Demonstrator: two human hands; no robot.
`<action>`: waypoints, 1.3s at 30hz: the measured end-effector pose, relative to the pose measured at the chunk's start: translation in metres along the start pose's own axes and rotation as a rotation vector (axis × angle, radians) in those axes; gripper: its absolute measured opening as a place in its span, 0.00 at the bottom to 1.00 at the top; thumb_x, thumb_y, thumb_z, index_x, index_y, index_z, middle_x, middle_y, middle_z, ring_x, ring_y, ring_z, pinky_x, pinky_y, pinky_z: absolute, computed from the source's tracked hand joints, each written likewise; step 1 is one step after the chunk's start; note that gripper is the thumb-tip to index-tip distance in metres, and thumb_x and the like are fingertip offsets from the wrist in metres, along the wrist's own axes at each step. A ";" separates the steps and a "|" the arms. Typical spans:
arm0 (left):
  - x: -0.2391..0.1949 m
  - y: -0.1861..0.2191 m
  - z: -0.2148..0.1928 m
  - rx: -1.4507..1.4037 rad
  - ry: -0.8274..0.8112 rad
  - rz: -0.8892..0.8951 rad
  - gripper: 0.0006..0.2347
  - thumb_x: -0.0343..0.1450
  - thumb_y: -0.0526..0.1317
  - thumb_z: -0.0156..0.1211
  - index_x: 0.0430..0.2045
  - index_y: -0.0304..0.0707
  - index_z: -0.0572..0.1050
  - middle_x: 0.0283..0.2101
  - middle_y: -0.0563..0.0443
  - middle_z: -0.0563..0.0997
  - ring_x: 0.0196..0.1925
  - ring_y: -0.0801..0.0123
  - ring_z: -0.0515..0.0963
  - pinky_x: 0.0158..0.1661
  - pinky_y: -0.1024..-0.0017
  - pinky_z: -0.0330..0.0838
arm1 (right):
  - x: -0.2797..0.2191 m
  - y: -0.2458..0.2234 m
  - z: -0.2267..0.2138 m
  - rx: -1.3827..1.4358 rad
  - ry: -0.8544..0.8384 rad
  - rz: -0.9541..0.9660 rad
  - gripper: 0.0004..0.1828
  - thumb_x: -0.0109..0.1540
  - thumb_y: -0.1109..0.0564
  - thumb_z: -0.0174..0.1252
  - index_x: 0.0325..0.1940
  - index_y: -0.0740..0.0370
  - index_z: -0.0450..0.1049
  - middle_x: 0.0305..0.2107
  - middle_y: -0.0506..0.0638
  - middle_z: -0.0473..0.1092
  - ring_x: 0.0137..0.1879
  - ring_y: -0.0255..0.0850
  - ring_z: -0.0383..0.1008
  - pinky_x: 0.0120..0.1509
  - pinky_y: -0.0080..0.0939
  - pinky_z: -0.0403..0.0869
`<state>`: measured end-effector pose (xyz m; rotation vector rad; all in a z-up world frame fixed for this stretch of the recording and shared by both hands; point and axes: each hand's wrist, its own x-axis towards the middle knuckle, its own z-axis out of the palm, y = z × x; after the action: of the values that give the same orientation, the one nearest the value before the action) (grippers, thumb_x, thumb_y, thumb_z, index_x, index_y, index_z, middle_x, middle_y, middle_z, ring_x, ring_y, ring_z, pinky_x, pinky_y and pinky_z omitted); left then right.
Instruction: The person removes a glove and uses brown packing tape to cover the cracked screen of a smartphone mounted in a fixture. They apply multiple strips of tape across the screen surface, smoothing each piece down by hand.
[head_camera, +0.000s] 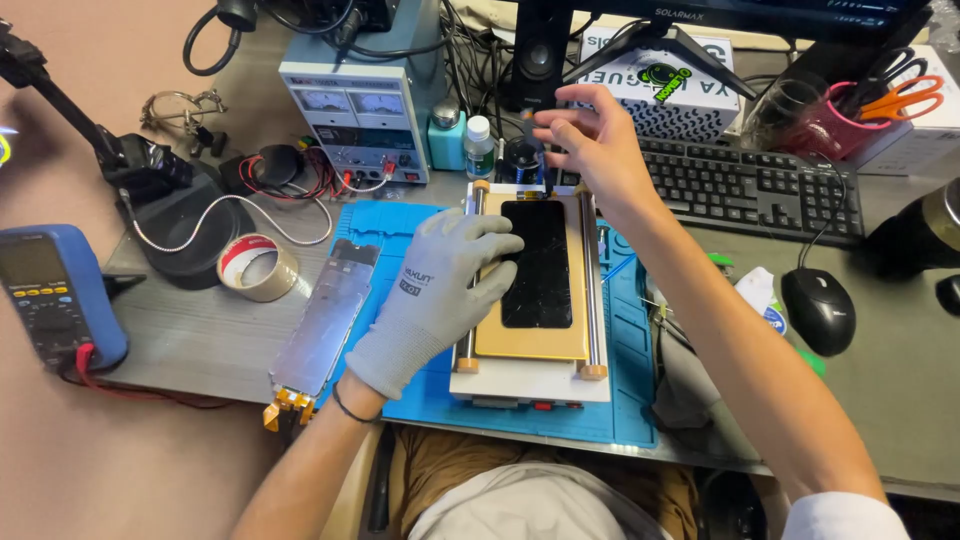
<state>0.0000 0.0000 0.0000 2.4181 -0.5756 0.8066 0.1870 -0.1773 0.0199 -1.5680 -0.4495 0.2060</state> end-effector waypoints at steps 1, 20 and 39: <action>0.001 0.001 -0.001 0.000 -0.001 -0.001 0.07 0.74 0.34 0.65 0.43 0.35 0.87 0.51 0.45 0.88 0.48 0.51 0.86 0.55 0.51 0.73 | -0.009 -0.007 -0.001 0.000 -0.001 0.001 0.16 0.74 0.59 0.55 0.67 0.56 0.69 0.58 0.58 0.82 0.62 0.44 0.87 0.61 0.42 0.87; 0.004 -0.004 0.010 -0.071 -0.118 0.092 0.12 0.74 0.43 0.72 0.49 0.43 0.88 0.56 0.47 0.86 0.54 0.51 0.82 0.59 0.51 0.71 | -0.264 0.057 -0.054 -0.855 -0.190 -0.729 0.43 0.62 0.38 0.77 0.70 0.66 0.71 0.65 0.67 0.70 0.70 0.59 0.77 0.77 0.59 0.77; 0.012 0.009 0.009 0.084 -0.104 0.183 0.09 0.73 0.40 0.68 0.43 0.39 0.89 0.50 0.46 0.87 0.44 0.51 0.80 0.50 0.54 0.73 | -0.272 0.079 -0.041 -0.860 -0.051 -0.731 0.44 0.60 0.37 0.79 0.66 0.70 0.72 0.63 0.67 0.72 0.67 0.57 0.79 0.72 0.55 0.81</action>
<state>0.0075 -0.0153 0.0045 2.5226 -0.8284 0.7957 -0.0298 -0.3241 -0.0950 -2.0950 -1.2238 -0.5870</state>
